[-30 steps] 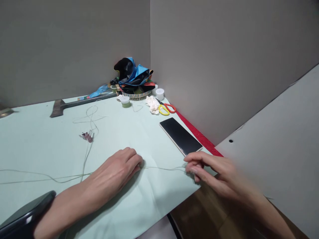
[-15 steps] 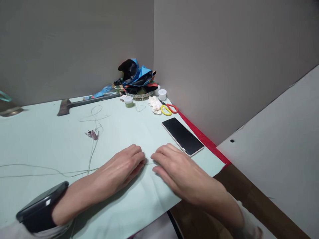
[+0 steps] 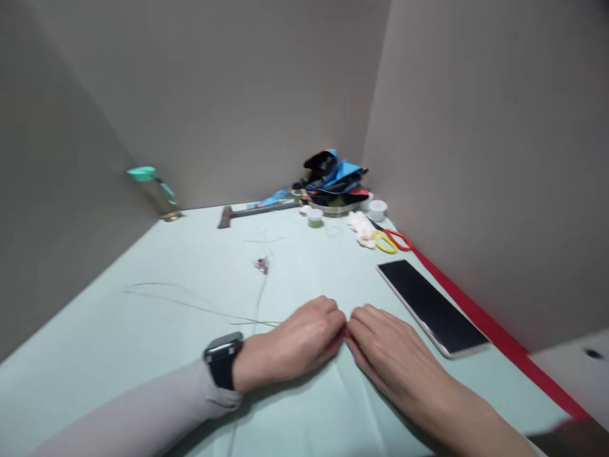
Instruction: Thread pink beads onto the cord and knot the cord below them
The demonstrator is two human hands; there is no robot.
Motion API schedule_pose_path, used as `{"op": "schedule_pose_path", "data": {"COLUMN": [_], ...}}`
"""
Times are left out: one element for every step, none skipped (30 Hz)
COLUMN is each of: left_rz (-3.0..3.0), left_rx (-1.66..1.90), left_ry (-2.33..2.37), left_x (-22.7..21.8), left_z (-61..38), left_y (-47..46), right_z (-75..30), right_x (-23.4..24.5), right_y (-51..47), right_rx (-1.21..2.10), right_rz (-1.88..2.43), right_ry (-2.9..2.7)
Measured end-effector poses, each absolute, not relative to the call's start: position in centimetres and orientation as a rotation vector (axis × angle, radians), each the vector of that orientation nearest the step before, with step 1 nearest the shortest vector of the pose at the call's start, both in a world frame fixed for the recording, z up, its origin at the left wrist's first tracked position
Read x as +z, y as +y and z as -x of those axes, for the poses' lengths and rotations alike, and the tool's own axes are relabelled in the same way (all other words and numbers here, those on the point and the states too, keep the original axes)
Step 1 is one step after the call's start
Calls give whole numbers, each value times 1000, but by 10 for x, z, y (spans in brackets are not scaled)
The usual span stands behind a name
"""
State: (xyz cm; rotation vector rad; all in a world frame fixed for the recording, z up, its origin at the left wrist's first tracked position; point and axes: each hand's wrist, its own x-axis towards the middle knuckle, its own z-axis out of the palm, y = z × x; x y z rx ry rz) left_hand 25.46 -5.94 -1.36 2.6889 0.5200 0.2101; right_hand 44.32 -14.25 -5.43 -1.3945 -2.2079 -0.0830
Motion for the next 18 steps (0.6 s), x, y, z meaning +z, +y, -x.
{"op": "schedule_pose_path", "data": {"left_rz": [-2688,-2681,-2669,-2653,-2635,-2616,-2600,-2584,-2569,-2552,-2534,-2515,-2493,-2475,-2453,-2430,-2410,-2392], "left_rx": [230,259,291,321,345,362,378,397,418,441,465,488,508,525,545,554,572,587], "left_ry": [552,583,611,628,636,635,633,642,658,680,707,736,761,781,819,841,895,956], "left_x": [-13,-11,-9,-6,-2,3,7,12,16,20,23,25,27,28,29,30,31,32], "left_z": [-254,-252,-251,-248,-246,-242,-237,-231,-224,-216,-207,-196,-184,-171,-157,-143,-128,-114], "left_y": [-60,-60,-61,-61,-62,-63,-63,-63,-61,-59,-55,-51,-45,-39,-32,-26,-19,-14], "right_z": [-443,-443,-443,-444,-444,-446,-448,-452,-456,-462,-469,-476,-484,-492,-500,-508,-514,-520], "right_x": [-52,-47,-42,-35,-28,-20,-13,-7,-1,4,8,11,14,17,19,22,25,29], "right_y": [-138,-135,-132,-130,-128,-127,-126,-125,-124,-123,-122,-121,-121,-121,-121,-121,-121,-121], "right_rx": [-96,-90,-57,-7,48,98,137,168,197,222,240,244,239,221,197,163,136,112], "right_rz": [1375,1356,1339,1328,1320,1318,1317,1320,1327,1342,1369,1407,1455,1513,1577,1642,1707,1774], "right_ry": [-2239,-2268,-2280,-2270,-2245,-2211,-2178,-2149,-2132,-2120,-2111,-2096,-2081,-2060,-2037,-2005,-1977,-1944]}}
